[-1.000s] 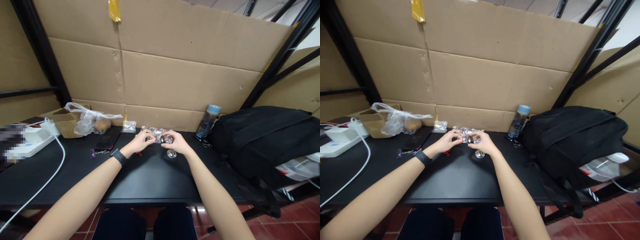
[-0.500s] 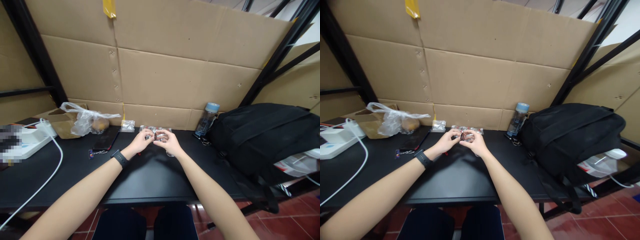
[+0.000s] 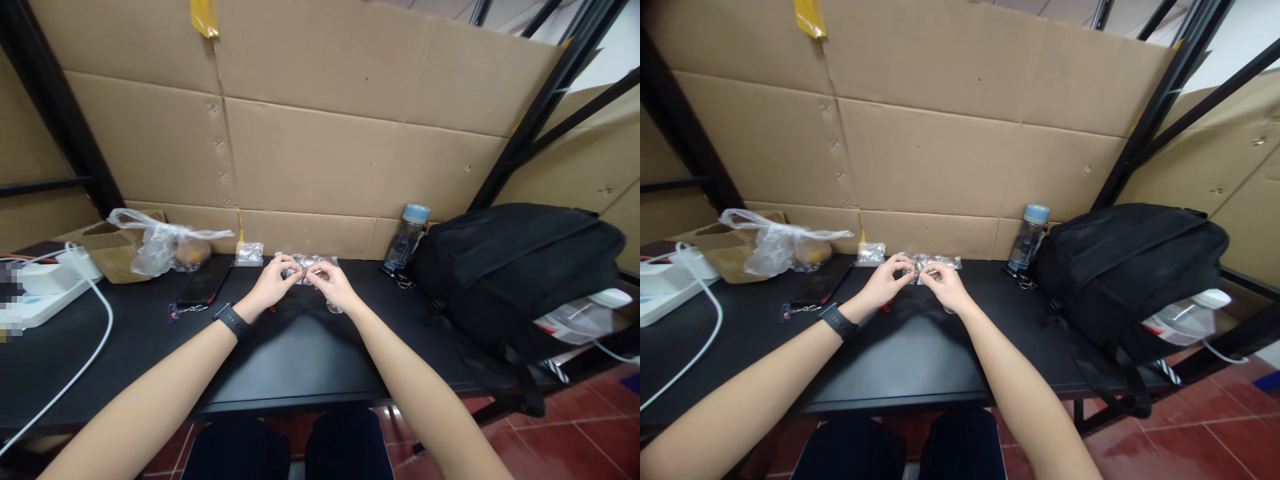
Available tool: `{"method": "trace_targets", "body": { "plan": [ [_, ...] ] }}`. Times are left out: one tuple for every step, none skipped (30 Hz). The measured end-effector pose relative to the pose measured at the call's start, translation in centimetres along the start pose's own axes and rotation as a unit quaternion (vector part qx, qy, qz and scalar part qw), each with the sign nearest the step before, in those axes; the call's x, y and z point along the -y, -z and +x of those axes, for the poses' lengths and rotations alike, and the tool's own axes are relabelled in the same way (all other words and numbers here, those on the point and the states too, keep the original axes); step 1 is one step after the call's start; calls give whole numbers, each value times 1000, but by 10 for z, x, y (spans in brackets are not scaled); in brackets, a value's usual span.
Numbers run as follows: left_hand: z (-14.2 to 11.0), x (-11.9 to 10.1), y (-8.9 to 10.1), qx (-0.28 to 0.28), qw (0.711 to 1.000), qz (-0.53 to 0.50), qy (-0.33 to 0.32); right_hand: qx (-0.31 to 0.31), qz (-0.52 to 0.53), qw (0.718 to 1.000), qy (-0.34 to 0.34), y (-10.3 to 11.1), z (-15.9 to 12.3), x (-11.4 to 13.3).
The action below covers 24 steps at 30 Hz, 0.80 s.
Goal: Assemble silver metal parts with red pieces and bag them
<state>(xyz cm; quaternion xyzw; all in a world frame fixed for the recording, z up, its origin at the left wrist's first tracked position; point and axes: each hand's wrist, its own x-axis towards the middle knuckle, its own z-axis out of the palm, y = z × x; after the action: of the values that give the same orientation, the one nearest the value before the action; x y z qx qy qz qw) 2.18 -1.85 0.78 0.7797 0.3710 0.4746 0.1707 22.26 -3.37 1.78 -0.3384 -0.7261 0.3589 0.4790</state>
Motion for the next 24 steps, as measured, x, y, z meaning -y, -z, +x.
{"method": "trace_targets", "body": {
  "plan": [
    [0, 0, -1, 4, 1000, -3, -1, 2, -30, 999, 22, 1, 0, 0],
    [0, 0, -2, 8, 1000, -7, -3, 3, -57, 998, 39, 2, 0, -1],
    [0, 0, -2, 12, 1000, -12, -5, 3, -76, 996, 50, 3, 0, -1],
    [0, -1, -3, 10, 1000, -20, -7, 4, -89, 995, 53, 3, 0, -2],
    [0, -2, -3, 6, 999, -30, -7, 4, -98, 994, 51, 3, 0, -2],
    [-1, -3, -3, -1, 999, -40, -8, 4, -107, 993, 48, 4, 0, -3],
    [-1, -5, -2, -5, 999, -45, -10, 4, -118, 992, 45, 4, 0, -3],
    [-1, -7, -1, 0, 999, -40, -13, 7, -129, 991, 45, 4, 0, -4],
    [-2, -9, 0, 16, 999, -22, -17, 10, -140, 989, 45, 4, 0, -4],
    [-3, -11, 1, 39, 999, 5, -20, 14, -148, 988, 46, 4, 0, -4],
    [-4, -13, 2, 64, 997, 37, -21, 18, -153, 987, 44, 4, -1, -4],
    [-6, -14, 2, 85, 994, 68, -19, 20, -153, 987, 39, 5, -1, -4],
    [-7, -15, 2, 101, 990, 95, -14, 19, -151, 988, 32, 6, -1, -4],
    [-8, -15, 2, 109, 987, 116, -9, 17, -150, 988, 25, 6, -1, -3],
    [-9, -14, 2, 114, 985, 131, -5, 15, -151, 988, 20, 7, -1, -3],
    [-9, -13, 2, 120, 983, 141, -4, 12, -154, 988, 18, 8, -1, -3],
    [-10, -12, 2, 128, 981, 148, -5, 11, -160, 987, 18, 9, -1, -4],
    [-10, -10, 2, 138, 979, 151, -7, 11, -168, 986, 23, 9, 0, -5],
    [-9, -8, 3, 147, 977, 152, -8, 15, -178, 983, 30, 9, 0, -7],
    [-8, -6, 5, 152, 976, 154, -5, 22, -190, 981, 36, 9, 1, -9],
    [-6, -4, 8, 150, 976, 159, 0, 30, -205, 977, 43, 9, 1, -12],
    [-4, -1, 13, 139, 976, 169, 9, 39, -221, 973, 48, 9, 1, -15],
    [-2, 2, 18, 124, 975, 183, 19, 48, -238, 969, 51, 9, 1, -17],
    [0, 5, 26, 105, 973, 203, 30, 56, -254, 964, 50, 8, 1, -20]
  ]
}}
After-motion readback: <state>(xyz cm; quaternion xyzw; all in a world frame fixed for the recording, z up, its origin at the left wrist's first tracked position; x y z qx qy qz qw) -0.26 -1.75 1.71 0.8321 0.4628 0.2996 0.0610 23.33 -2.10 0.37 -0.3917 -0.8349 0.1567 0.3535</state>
